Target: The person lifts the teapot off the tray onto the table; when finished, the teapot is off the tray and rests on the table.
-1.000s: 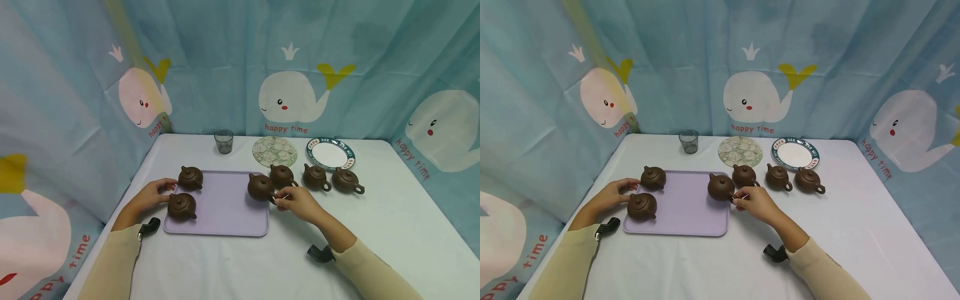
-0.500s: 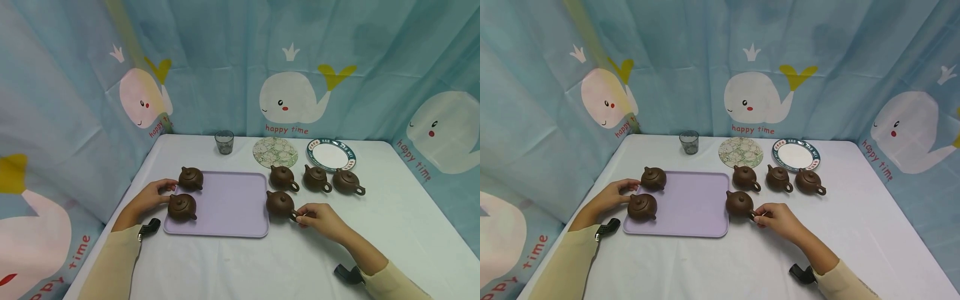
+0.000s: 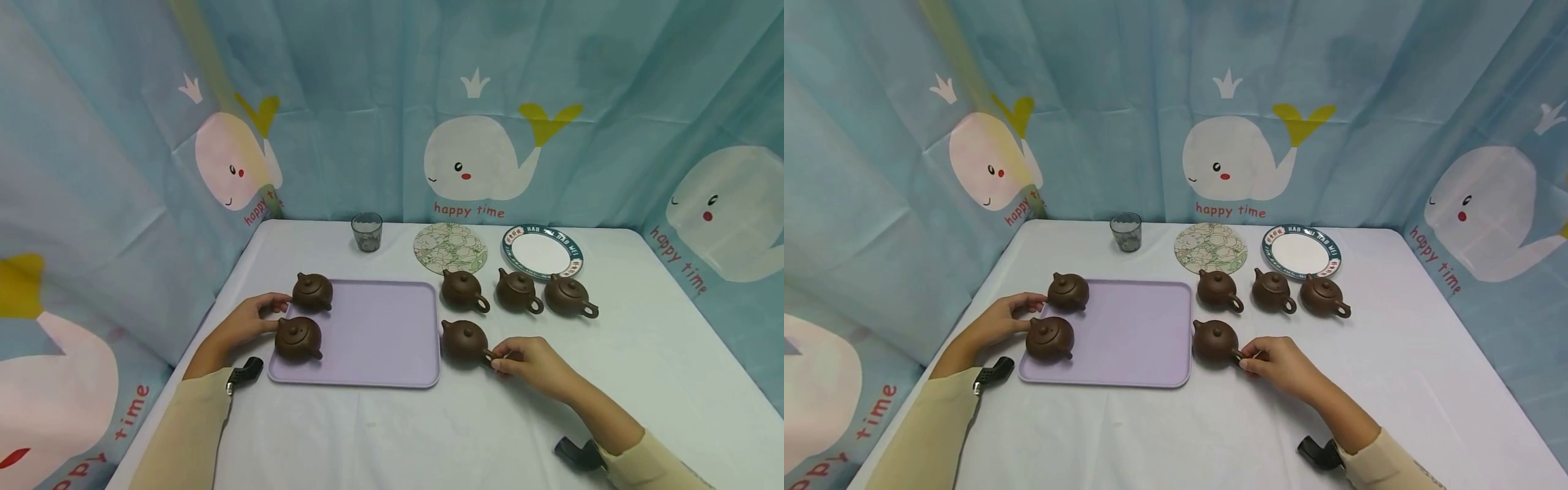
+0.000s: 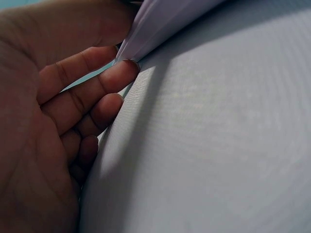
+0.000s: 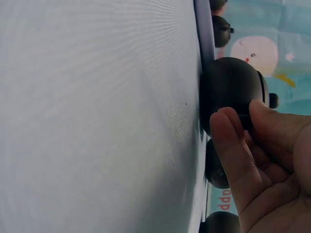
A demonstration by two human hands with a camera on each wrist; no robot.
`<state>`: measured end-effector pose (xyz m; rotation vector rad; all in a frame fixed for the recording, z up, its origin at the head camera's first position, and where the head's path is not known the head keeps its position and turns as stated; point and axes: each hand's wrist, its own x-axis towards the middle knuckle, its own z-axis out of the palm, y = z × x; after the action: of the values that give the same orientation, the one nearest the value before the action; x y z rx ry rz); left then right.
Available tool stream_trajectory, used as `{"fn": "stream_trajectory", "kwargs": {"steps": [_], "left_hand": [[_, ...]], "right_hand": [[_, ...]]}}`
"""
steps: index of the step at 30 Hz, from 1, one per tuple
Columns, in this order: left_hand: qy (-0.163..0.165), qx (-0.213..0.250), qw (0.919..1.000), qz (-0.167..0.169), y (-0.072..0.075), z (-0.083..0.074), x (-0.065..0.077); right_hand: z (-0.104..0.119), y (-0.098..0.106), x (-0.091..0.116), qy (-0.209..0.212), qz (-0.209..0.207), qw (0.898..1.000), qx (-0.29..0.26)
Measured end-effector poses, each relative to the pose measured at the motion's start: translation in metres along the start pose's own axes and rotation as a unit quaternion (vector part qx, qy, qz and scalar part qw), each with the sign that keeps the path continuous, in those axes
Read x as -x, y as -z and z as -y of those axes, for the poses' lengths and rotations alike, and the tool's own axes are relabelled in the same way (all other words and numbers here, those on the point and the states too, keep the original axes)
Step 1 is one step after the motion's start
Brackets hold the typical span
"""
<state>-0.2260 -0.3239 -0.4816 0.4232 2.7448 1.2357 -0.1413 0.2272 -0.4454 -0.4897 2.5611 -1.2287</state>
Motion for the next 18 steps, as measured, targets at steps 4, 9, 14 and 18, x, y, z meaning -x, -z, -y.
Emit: {"fn": "stream_trajectory", "kwargs": {"steps": [4,9,14,18], "left_hand": [[-0.002,0.006,1.0,-0.001,0.0,-0.002,0.002],[0.009,0.011,0.9999,0.005,0.001,-0.009,0.004],[0.002,0.008,1.0,0.003,0.0,0.002,0.001],[-0.006,0.008,1.0,0.0,0.0,0.003,0.0]], "right_hand": [[0.013,0.002,0.002,0.0,0.006,1.0,0.0],[0.011,0.004,0.001,0.003,0.016,1.0,0.012],[0.015,0.01,0.0,0.014,-0.005,0.999,0.043],[0.029,0.012,-0.004,0.041,-0.043,0.997,0.046]]}}
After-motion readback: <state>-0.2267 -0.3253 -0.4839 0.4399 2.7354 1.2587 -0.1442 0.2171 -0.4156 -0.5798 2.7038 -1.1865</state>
